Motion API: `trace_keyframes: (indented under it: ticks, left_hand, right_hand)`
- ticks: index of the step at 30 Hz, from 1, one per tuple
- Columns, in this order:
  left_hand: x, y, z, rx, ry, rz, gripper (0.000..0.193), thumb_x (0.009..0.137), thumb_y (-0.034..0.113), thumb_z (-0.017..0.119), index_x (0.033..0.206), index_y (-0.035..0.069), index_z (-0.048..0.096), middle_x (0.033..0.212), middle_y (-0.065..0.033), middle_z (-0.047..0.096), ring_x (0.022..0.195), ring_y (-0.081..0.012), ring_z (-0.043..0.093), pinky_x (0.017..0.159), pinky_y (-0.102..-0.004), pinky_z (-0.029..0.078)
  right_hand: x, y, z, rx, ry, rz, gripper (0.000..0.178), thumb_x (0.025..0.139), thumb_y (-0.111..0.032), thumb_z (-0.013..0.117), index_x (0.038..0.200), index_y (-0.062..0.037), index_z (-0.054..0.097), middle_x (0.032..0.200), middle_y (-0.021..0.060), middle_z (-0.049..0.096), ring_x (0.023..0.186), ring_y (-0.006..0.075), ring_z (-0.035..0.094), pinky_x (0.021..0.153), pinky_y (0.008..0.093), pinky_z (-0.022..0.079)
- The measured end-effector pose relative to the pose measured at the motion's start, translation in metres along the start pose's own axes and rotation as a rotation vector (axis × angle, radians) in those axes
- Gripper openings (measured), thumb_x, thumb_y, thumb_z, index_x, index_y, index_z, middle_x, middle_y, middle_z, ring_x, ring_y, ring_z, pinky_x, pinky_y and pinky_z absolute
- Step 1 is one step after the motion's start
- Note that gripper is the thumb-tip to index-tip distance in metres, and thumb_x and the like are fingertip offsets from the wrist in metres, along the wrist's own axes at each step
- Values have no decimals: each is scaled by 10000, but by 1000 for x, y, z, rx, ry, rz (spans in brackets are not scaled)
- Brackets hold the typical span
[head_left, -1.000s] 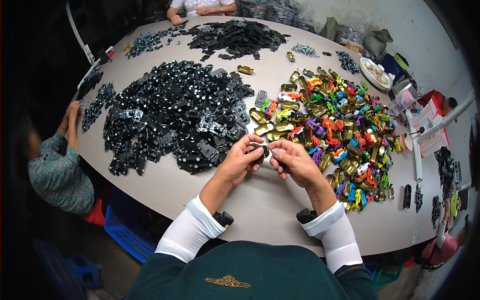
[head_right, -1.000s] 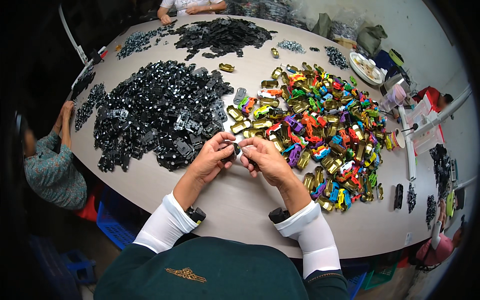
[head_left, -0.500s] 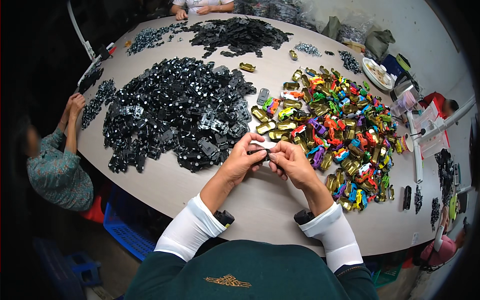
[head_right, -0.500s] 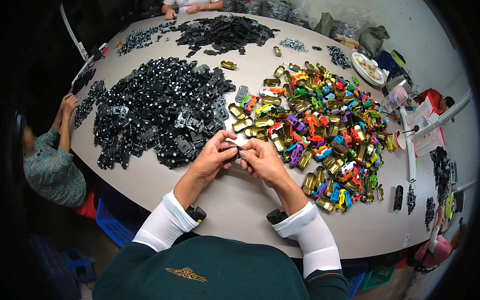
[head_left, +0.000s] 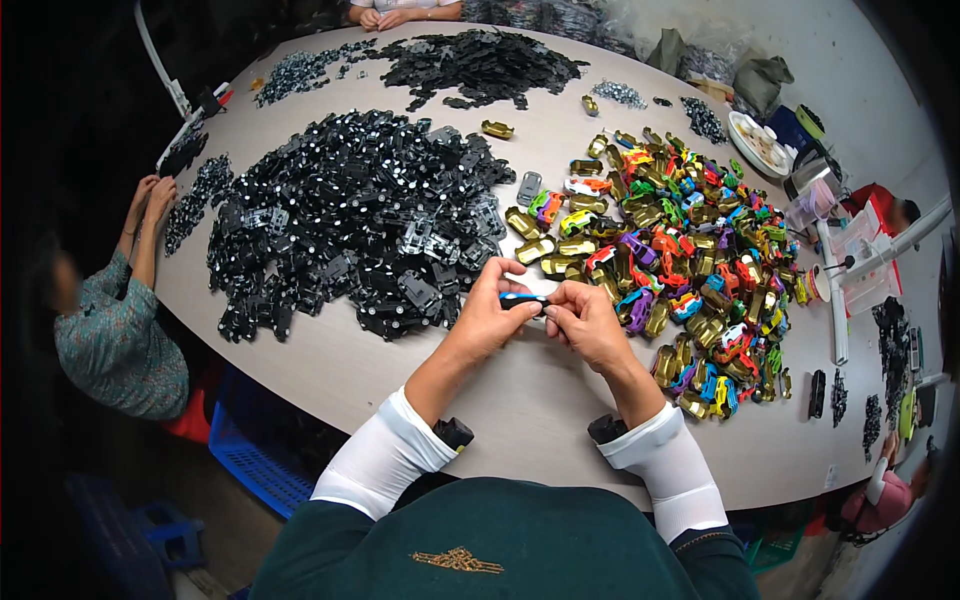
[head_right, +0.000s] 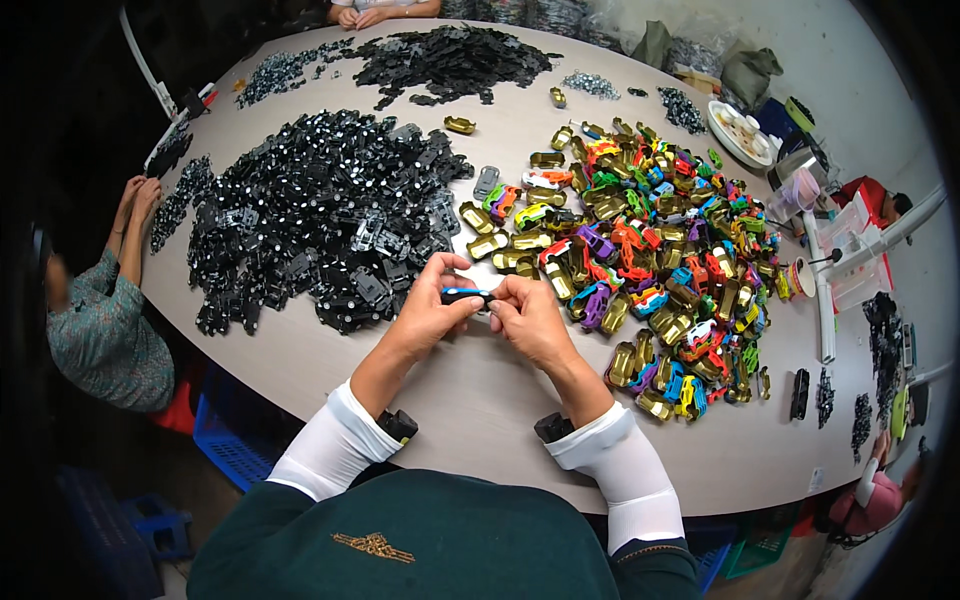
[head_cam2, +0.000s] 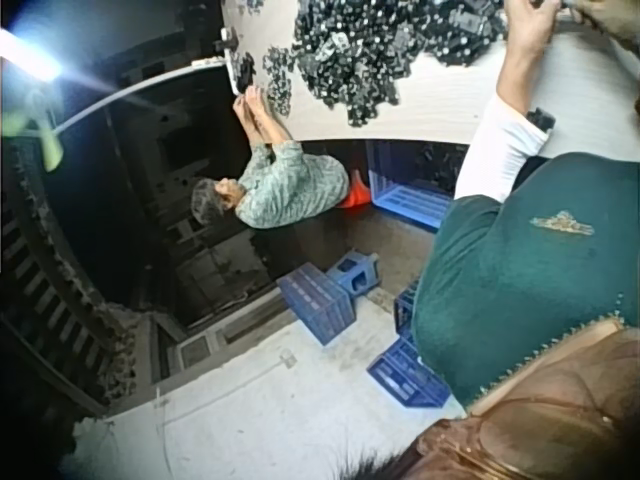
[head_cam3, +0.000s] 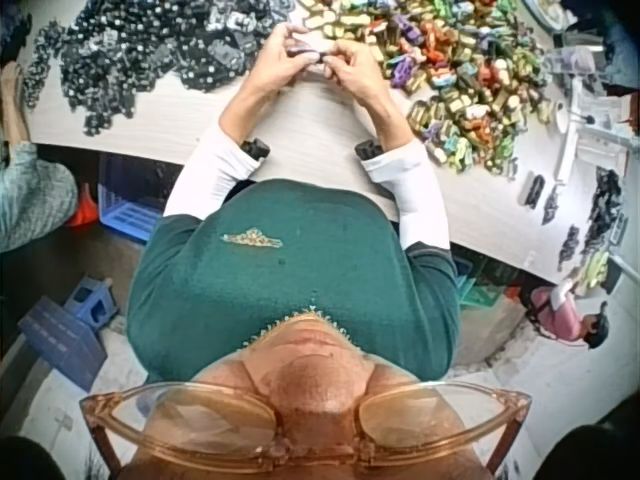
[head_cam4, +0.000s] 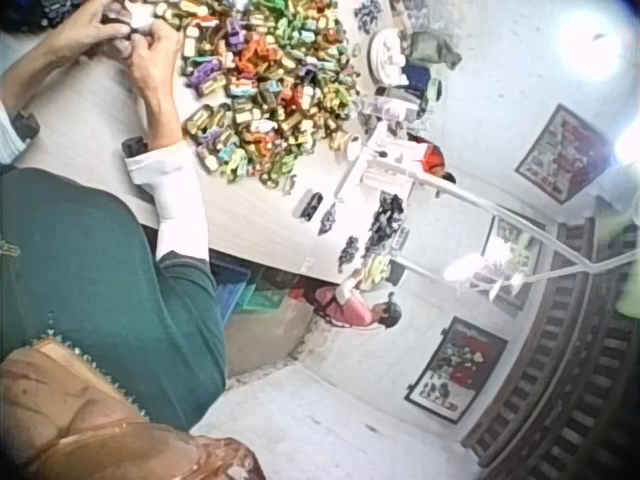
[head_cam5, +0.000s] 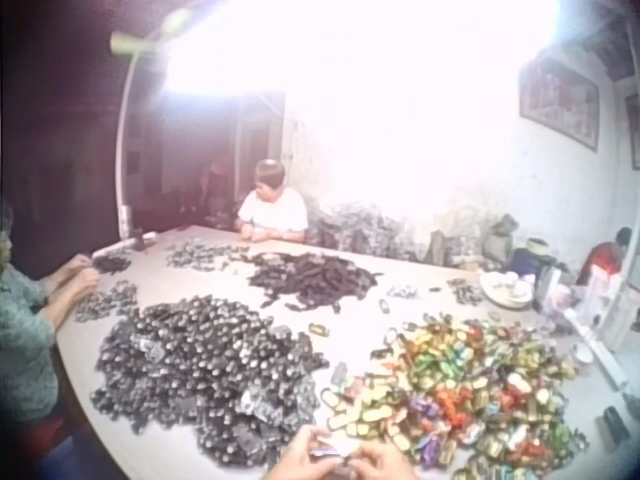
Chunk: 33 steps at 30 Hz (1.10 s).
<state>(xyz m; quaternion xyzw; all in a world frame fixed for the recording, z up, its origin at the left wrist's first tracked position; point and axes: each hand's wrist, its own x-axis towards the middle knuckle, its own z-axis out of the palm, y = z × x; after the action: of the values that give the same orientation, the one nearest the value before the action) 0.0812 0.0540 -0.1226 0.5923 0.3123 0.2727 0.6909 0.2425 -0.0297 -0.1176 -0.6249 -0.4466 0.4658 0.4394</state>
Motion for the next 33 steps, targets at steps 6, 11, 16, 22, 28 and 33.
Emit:
trace_keyframes:
  ticks: [6, 11, 16, 22, 28, 33]
  left_hand:
    - [12, -6, -11, -458, 62, 120, 320, 885, 52, 659, 1185, 33, 549, 956, -76, 664, 811, -102, 627, 677, -234, 513]
    - [3, 4, -9, -388, -104, -69, 291, 950, 131, 576, 1231, 56, 576, 973, -73, 672, 702, -88, 628, 550, -203, 503]
    - [1, -4, 1, -181, -108, -45, 235, 938, 190, 604, 1142, 100, 529, 810, 34, 606, 615, -22, 504, 478, -146, 354]
    - [-1, 0, 5, -162, -138, -47, 187, 925, 211, 626, 1038, 110, 517, 764, 54, 565, 600, -17, 470, 476, -148, 326]
    - [-1, -4, 0, -111, -145, 2, 152, 920, 201, 631, 992, 100, 543, 777, 45, 575, 622, -12, 467, 502, -162, 342]
    - [8, -18, -4, 82, -140, 309, 137, 902, 119, 624, 1000, 52, 555, 841, 15, 598, 746, -44, 527, 665, -199, 433]
  right_hand:
    - [-4, -22, -11, 262, -65, 9, 74, 933, -80, 567, 944, -30, 620, 747, 14, 633, 554, 54, 546, 527, 194, 482]
    - [-10, -37, -14, 324, -40, 34, 106, 948, -109, 555, 1007, -30, 595, 741, -2, 591, 554, 46, 535, 478, 197, 491]
    - [-6, -28, -15, 480, -150, 123, 166, 956, -137, 554, 1085, -32, 542, 684, -11, 538, 496, 30, 442, 389, 180, 326]
    - [-6, -26, -15, 492, -152, 128, 143, 947, -170, 589, 996, -62, 509, 666, -6, 545, 466, 31, 431, 380, 171, 311]
    - [-6, -25, -11, 458, -182, 132, 165, 941, -180, 599, 984, -69, 484, 665, 0, 549, 451, 38, 424, 370, 172, 294]
    - [-8, -22, -7, 349, -144, 127, 145, 933, -151, 609, 965, -71, 493, 637, -4, 539, 462, 41, 424, 380, 183, 288]
